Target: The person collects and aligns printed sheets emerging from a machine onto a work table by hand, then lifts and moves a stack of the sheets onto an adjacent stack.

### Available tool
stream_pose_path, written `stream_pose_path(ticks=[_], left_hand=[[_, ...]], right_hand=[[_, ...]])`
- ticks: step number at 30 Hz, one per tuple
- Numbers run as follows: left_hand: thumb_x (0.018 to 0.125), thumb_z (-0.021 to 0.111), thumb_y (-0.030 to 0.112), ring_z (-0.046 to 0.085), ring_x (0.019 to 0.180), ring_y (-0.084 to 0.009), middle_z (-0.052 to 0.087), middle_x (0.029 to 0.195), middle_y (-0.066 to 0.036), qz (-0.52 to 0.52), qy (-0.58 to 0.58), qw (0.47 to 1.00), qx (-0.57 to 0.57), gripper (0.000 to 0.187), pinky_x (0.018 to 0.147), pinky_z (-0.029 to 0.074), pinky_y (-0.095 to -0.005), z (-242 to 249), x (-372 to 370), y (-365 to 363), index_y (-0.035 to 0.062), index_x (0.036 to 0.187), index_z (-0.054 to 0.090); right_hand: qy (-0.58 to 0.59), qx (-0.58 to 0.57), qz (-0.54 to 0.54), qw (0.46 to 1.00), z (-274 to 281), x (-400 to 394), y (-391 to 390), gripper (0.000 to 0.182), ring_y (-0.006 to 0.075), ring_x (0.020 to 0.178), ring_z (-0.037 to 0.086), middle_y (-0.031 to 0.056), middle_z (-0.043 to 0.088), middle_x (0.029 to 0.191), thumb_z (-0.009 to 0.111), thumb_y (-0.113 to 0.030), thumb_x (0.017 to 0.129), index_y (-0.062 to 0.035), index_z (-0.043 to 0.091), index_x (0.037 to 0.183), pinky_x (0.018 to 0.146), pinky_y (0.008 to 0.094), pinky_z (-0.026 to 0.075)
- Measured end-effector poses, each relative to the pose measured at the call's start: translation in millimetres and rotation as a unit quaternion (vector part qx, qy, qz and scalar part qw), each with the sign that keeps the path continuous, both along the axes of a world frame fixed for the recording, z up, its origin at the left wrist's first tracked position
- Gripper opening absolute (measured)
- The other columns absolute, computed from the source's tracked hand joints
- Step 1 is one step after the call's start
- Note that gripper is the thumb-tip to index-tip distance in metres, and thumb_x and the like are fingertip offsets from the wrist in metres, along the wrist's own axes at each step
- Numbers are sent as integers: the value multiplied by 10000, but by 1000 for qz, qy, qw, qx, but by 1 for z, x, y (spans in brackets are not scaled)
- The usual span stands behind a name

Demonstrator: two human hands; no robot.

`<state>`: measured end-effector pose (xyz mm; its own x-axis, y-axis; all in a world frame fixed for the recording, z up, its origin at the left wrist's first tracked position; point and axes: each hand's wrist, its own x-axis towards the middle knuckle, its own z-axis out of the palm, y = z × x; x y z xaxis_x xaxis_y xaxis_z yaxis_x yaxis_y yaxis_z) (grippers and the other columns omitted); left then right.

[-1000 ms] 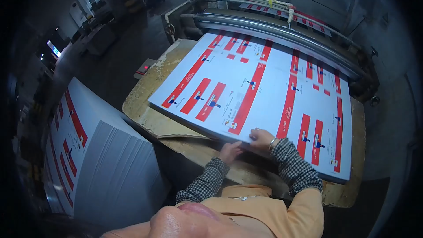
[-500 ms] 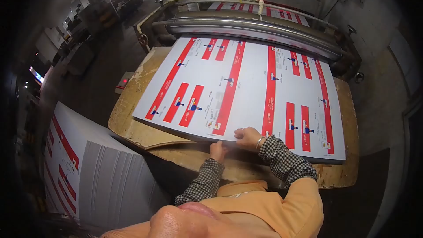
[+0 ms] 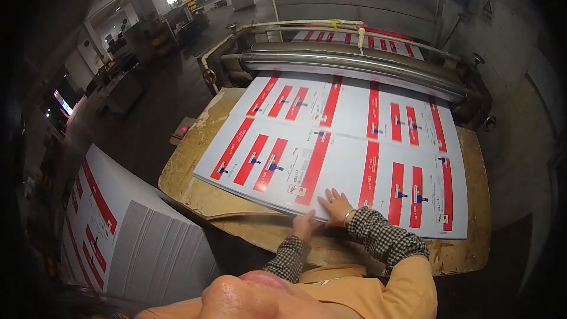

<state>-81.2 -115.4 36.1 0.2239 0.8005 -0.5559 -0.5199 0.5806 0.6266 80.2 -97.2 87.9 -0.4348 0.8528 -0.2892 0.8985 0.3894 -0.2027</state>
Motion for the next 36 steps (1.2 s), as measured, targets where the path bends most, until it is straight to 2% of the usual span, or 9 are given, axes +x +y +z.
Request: stream_pose_path(ticks=[1,5,8,12,16,22,29,32,36], left_hand=[[854,565,106,651,815,-230,622,973,-135,-15,-9,1000,2,284,690,556,-345,2,-3,-1,-55,1083,514],[838,575,77,627,904,-212,621,988,-116,-86,-64,994,20,279,785,530,-358,-14,-16,0,-43,1084,520],[827,594,86,623,863,-190,621,967,-98,-74,-83,994,12,261,761,529,-342,-3,-15,4,-36,1050,535],[820,599,81,628,793,-187,627,941,-95,-35,-91,995,22,218,701,536,-330,2,-7,-3,-27,1006,563],[781,634,54,623,744,-173,639,858,-73,-83,-84,993,25,143,656,529,-314,-28,-18,4,27,918,601],[778,639,53,620,747,-158,640,859,-62,-92,-99,990,37,145,702,511,-306,-20,-17,3,32,916,597],[802,648,98,611,840,-176,630,933,-64,-83,-116,990,13,204,767,481,-351,-16,-15,4,36,981,574],[831,630,165,612,840,-203,621,958,-79,-97,-98,989,43,233,778,477,-364,-21,-15,2,21,1000,558],[887,500,207,598,921,-300,592,1038,-161,-40,-97,994,17,298,811,488,-411,-26,-12,2,-42,1050,525]], right_hand=[[48,18,-8,999,-3,6,3,838,437,1269,297,277,322,1357,751,-344,628,-61,376,1323,1013,452,317],[185,-211,-177,943,5,23,30,801,370,1250,360,285,437,1243,744,-378,626,-2,425,1256,976,367,376],[137,-24,-80,987,-25,30,30,828,403,1251,345,299,399,1276,736,-415,632,21,412,1256,984,413,370],[-27,90,-54,994,-18,6,-14,943,440,1263,305,300,319,1343,775,-404,586,19,341,1308,1017,473,323],[-3,80,-88,993,-21,-4,-21,887,420,1259,322,296,328,1339,788,-315,598,23,353,1292,1021,449,331],[8,-91,-75,993,22,2,-1,645,371,1184,411,239,455,1212,774,-315,622,24,519,1108,967,388,399],[15,-8,-64,998,12,6,-7,501,340,1103,484,204,539,1083,722,-336,668,11,585,1001,882,386,453],[13,-77,-55,995,15,9,0,350,337,952,571,185,611,951,629,-321,749,-10,627,908,823,397,473],[169,5,-55,984,16,30,23,226,357,723,603,169,633,756,532,-247,815,-51,644,823,705,426,487]])
